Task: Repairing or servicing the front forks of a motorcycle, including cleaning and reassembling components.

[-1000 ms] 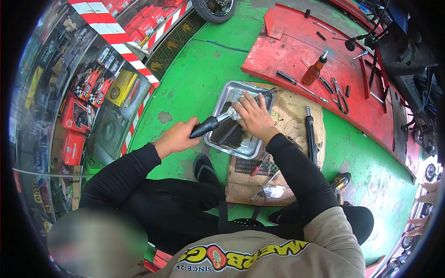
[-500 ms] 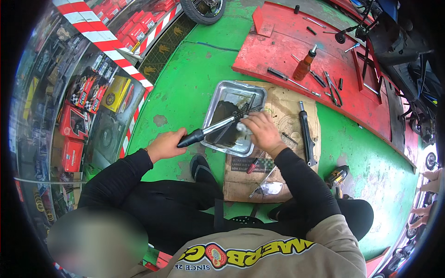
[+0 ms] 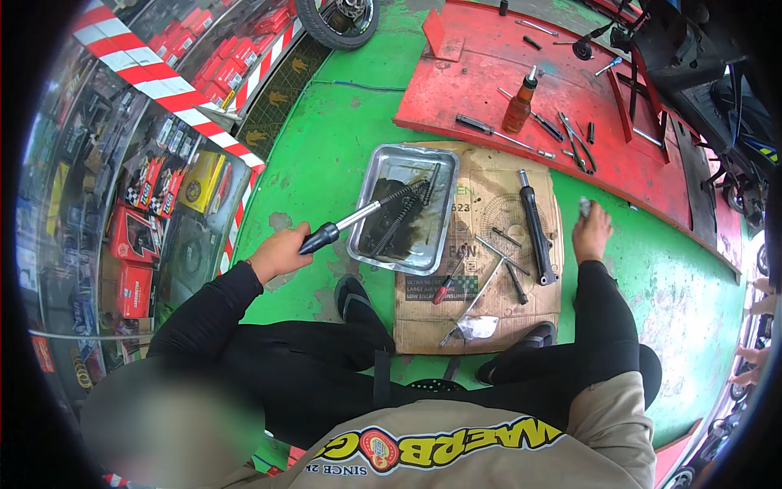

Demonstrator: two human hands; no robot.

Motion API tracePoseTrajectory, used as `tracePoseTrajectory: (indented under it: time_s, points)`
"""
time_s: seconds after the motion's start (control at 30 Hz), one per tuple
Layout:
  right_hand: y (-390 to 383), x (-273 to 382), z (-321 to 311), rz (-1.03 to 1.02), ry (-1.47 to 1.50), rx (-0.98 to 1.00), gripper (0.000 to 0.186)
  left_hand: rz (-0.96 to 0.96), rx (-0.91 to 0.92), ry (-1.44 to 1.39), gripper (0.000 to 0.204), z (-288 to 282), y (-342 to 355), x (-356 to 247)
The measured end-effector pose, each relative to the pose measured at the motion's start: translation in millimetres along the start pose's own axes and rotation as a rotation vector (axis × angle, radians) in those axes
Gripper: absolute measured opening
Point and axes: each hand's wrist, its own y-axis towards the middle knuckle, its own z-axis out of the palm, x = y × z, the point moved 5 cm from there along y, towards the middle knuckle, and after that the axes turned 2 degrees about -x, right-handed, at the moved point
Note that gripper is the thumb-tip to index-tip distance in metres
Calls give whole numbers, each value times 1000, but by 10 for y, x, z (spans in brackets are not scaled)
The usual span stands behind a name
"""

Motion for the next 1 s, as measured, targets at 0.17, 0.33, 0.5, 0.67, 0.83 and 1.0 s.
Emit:
tracePoseTrajectory:
  time_s: [0.17,0.33,0.5,0.67,0.83,1.0]
  points:
    - [-322,-618,93,499,-17,-59,35,-7,-48,112,39,-90,170,12]
    - [-529,-915,249,692,1,94,39,-28,-16,146,38,-363,198,-117]
    - [-719,-1103,532,827,-35,334,43,-31,24,229,37,-592,146,-227]
    - [-815,-1157,734,831,-18,442,45,-52,43,235,38,-797,-88,-329]
    - [-841,-1089,727,862,-8,479,46,-93,51,208,40,-826,-216,-394]
    - [-823,-917,633,873,1,550,49,-51,70,202,39,-719,-128,-507]
